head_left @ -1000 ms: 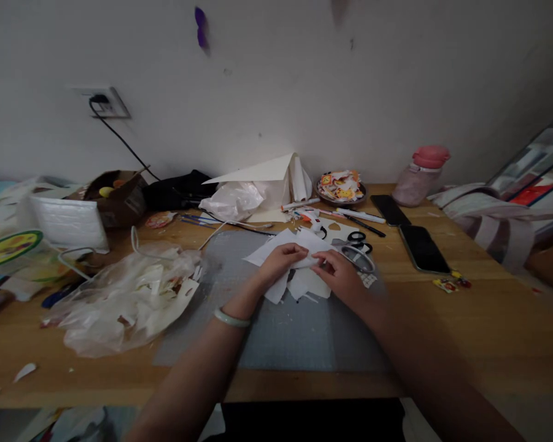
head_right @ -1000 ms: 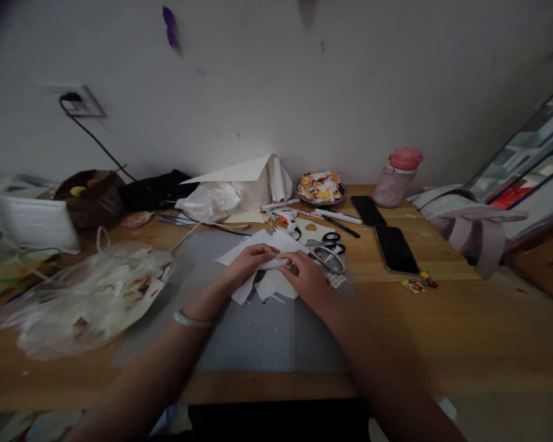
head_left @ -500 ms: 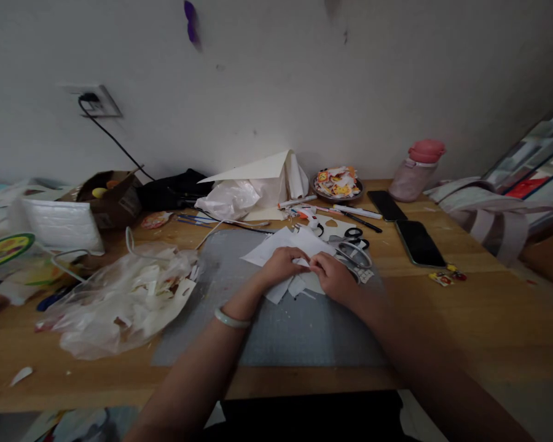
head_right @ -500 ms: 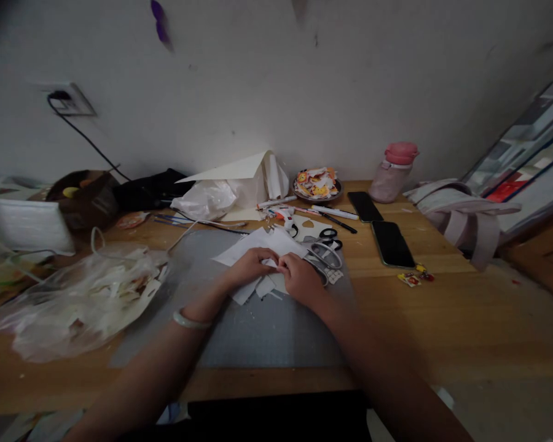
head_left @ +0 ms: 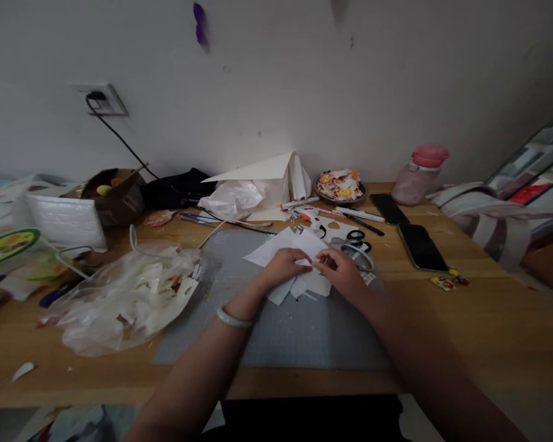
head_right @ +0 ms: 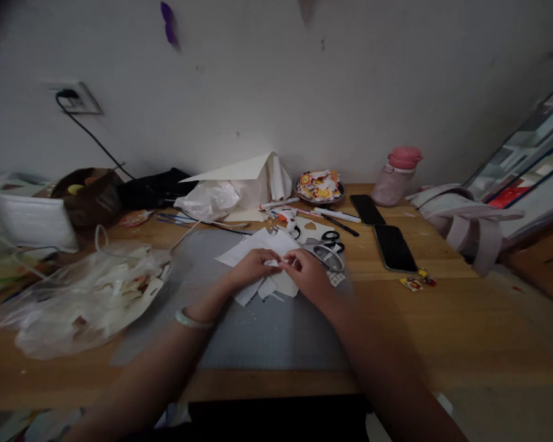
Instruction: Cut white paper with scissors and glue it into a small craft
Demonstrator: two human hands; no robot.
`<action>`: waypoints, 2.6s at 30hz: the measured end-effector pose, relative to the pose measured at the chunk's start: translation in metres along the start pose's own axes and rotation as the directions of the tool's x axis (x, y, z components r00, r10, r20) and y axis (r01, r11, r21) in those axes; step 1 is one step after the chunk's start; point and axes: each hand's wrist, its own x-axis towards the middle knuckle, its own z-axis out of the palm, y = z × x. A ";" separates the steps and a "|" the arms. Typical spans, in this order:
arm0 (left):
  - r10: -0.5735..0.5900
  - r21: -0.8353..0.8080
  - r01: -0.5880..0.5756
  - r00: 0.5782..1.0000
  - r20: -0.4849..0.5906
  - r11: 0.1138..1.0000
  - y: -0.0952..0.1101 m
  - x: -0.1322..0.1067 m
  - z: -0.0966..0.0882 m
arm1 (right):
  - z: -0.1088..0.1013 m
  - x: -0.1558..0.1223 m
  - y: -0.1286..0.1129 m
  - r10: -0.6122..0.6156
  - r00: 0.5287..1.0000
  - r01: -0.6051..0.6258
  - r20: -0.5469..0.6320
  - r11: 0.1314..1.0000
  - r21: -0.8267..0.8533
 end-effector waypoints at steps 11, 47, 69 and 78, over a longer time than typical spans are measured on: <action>-0.017 0.044 0.018 1.000 -0.023 0.999 0.002 -0.001 0.000 | -0.002 0.002 0.003 -0.017 0.999 0.015 -0.044 0.999 -0.034; -0.251 -0.394 0.104 0.904 -0.345 0.913 0.017 -0.007 0.003 | 0.003 -0.005 -0.004 0.053 0.998 -0.048 -0.029 0.984 0.170; 0.017 -0.223 -0.025 0.999 -0.036 0.975 0.015 -0.008 0.007 | 0.001 -0.004 -0.010 -0.112 0.993 0.114 0.048 0.993 -0.038; 0.005 -0.142 0.000 0.999 0.039 0.990 0.013 -0.006 0.009 | 0.000 -0.005 -0.010 -0.112 0.994 0.112 0.002 0.994 -0.005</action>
